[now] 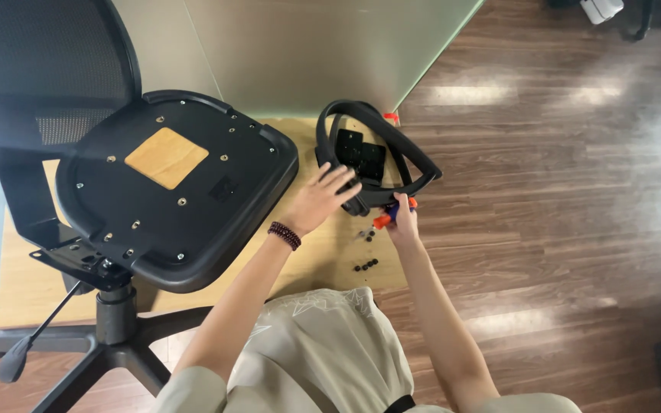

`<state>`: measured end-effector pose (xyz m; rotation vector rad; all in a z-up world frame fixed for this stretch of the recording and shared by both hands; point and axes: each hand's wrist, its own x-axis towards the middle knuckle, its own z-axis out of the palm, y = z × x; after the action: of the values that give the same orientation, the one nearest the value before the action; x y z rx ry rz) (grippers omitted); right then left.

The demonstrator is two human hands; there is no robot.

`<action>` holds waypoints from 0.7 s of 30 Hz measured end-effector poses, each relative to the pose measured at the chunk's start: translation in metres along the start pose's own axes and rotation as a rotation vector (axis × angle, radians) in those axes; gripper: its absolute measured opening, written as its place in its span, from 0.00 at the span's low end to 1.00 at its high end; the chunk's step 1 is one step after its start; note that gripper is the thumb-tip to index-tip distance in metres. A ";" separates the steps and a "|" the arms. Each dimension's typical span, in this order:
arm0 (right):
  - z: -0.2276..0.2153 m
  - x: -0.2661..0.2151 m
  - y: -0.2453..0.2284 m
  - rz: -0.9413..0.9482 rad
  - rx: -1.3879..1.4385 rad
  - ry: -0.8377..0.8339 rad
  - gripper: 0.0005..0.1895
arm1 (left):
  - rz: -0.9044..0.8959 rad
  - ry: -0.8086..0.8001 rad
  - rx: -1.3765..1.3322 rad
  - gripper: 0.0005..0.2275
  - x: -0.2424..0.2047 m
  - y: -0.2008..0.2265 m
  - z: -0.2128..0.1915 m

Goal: Unscrewing a metal bracket from the underside of an office chair seat using a manual screwdriver.

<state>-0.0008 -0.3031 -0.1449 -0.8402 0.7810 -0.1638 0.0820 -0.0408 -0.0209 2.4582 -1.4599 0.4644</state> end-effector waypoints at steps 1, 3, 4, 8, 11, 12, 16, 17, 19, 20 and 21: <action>-0.002 0.011 0.006 0.004 -0.001 0.002 0.11 | -0.002 -0.004 -0.002 0.26 -0.001 0.003 -0.010; -0.007 0.031 0.019 0.003 0.066 0.054 0.11 | -0.148 -0.003 -0.046 0.30 -0.004 0.010 -0.032; -0.003 0.028 0.024 0.009 0.068 0.056 0.11 | -0.149 -0.009 -0.047 0.30 -0.012 0.014 -0.033; 0.004 0.039 0.046 0.011 0.108 0.091 0.13 | -0.276 -0.066 -0.356 0.25 -0.043 0.020 -0.036; 0.004 0.050 0.062 0.012 0.211 0.111 0.13 | -0.332 -0.122 -0.495 0.21 -0.070 0.023 -0.033; 0.005 0.052 0.067 0.046 0.244 0.168 0.13 | -0.339 -0.124 -0.519 0.18 -0.078 0.024 -0.031; 0.003 0.066 0.081 0.026 0.286 0.124 0.13 | -0.377 -0.167 -0.559 0.15 -0.096 0.026 -0.030; 0.006 0.066 0.082 -0.001 0.287 0.087 0.12 | -0.415 -0.188 -0.585 0.14 -0.098 0.027 -0.031; 0.004 0.073 0.088 -0.027 0.288 0.049 0.12 | -0.453 -0.210 -0.611 0.14 -0.103 0.028 -0.033; 0.000 0.078 0.094 -0.024 0.298 0.043 0.12 | -0.454 -0.204 -0.623 0.14 -0.105 0.028 -0.033; -0.003 0.085 0.098 -0.024 0.308 0.035 0.12 | -0.455 -0.196 -0.634 0.14 -0.106 0.028 -0.033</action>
<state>0.0420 -0.2747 -0.2634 -0.5562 0.7552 -0.3120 0.0054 0.0430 -0.0307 2.2258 -0.8627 -0.2964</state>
